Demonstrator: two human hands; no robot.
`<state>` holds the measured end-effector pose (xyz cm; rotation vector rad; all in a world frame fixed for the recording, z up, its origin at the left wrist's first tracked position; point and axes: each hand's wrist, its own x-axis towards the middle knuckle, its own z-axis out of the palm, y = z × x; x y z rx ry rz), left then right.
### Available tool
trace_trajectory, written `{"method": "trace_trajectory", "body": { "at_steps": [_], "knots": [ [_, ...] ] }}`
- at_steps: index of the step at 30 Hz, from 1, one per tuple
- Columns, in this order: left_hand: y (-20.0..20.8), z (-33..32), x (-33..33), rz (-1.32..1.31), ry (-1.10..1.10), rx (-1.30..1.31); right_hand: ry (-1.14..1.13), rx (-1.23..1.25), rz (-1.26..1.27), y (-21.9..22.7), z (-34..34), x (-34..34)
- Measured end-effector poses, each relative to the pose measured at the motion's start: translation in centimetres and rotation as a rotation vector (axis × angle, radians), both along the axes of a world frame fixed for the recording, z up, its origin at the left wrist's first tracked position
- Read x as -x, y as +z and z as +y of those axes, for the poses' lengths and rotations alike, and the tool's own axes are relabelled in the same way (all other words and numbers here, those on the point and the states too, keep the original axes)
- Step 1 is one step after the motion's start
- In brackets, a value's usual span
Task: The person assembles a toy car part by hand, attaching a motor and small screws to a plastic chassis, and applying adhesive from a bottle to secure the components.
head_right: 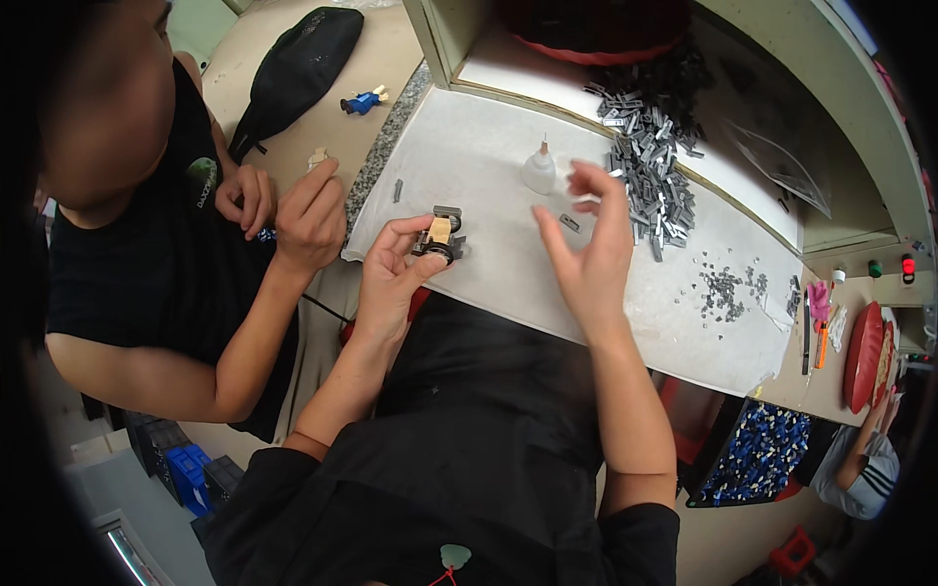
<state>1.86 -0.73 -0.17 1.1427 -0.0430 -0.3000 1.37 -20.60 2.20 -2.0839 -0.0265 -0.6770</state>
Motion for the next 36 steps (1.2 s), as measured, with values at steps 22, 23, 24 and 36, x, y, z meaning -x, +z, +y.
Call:
{"method": "trace_trajectory", "body": {
  "at_steps": [22,23,24,36],
  "knots": [
    [-0.2,5.0,3.6,-0.125,0.119,-0.115,0.757,0.223,0.127,-1.3,7.4,-11.4],
    [-0.2,5.3,3.8,-0.122,0.118,-0.118,0.838,0.255,0.160,-1.3,7.5,-11.9],
    [-0.3,5.6,4.0,-0.121,0.118,-0.124,0.919,0.288,0.195,-1.2,7.7,-12.2],
    [-0.6,4.7,3.1,-0.133,0.085,-0.114,0.673,0.379,0.405,0.1,2.5,-7.4]
  ]
}}
